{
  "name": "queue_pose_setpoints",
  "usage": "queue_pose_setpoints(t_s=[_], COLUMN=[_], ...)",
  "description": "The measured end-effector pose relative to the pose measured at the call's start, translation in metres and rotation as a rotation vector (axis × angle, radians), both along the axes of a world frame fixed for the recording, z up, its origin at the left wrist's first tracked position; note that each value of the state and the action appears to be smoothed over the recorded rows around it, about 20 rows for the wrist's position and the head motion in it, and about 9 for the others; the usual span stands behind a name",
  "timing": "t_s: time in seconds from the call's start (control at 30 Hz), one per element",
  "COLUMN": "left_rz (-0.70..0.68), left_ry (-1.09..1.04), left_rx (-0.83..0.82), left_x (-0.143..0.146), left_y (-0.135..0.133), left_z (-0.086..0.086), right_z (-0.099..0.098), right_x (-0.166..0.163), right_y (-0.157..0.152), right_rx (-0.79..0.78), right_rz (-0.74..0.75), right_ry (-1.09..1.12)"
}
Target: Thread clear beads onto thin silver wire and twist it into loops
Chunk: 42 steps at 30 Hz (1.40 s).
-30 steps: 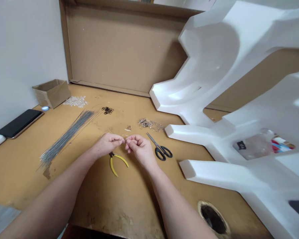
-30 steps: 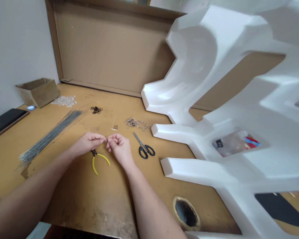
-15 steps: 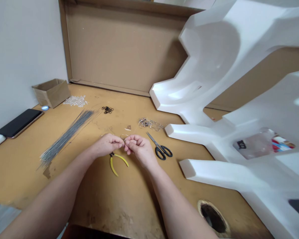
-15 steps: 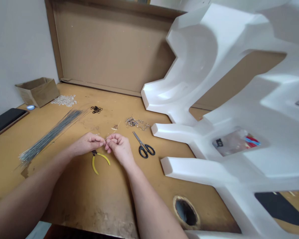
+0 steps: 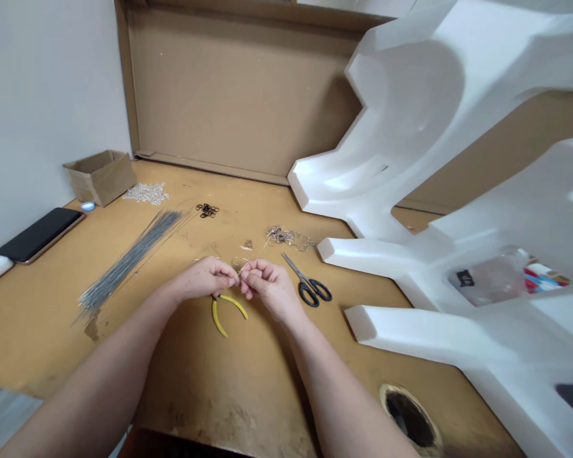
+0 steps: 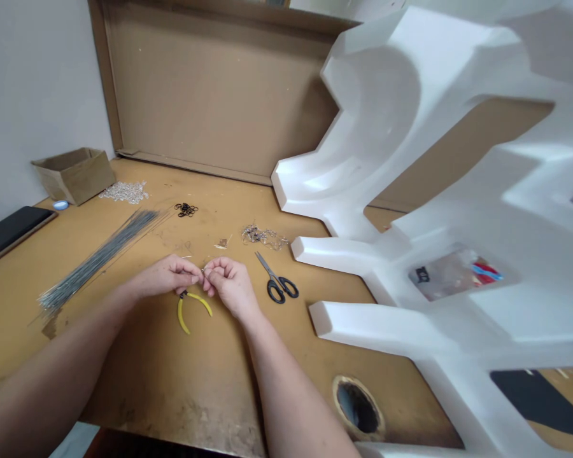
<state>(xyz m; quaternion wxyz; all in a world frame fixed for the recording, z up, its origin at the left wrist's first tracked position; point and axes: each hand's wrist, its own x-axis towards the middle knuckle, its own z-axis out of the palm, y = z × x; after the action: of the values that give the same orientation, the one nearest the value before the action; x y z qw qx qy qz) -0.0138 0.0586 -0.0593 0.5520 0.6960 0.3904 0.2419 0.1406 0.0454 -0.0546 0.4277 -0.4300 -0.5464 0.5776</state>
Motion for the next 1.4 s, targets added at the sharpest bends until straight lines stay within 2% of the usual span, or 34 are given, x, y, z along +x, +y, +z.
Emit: queue_pose_setpoints(t_s=[0.3, 0.6, 1.17, 1.4], left_rz=[0.112, 0.174, 0.237, 0.252], left_ry=[-0.139, -0.187, -0.296, -0.249], left_rx=[-0.183, -0.213, -0.311, -0.301], left_x=[0.003, 0.006, 0.006, 0.006], left_y=[0.000, 0.000, -0.004, -0.001], left_z=[0.004, 0.001, 0.010, 0.006], right_z=[-0.001, 0.003, 0.005, 0.000], right_x=[0.000, -0.001, -0.006, -0.005], right_y=[0.000, -0.003, -0.006, -0.003], right_rx=[0.029, 0.024, 0.003, 0.015], right_rz=[0.006, 0.035, 0.028, -0.016], right_ry=[-0.022, -0.055, 0.010, -0.006])
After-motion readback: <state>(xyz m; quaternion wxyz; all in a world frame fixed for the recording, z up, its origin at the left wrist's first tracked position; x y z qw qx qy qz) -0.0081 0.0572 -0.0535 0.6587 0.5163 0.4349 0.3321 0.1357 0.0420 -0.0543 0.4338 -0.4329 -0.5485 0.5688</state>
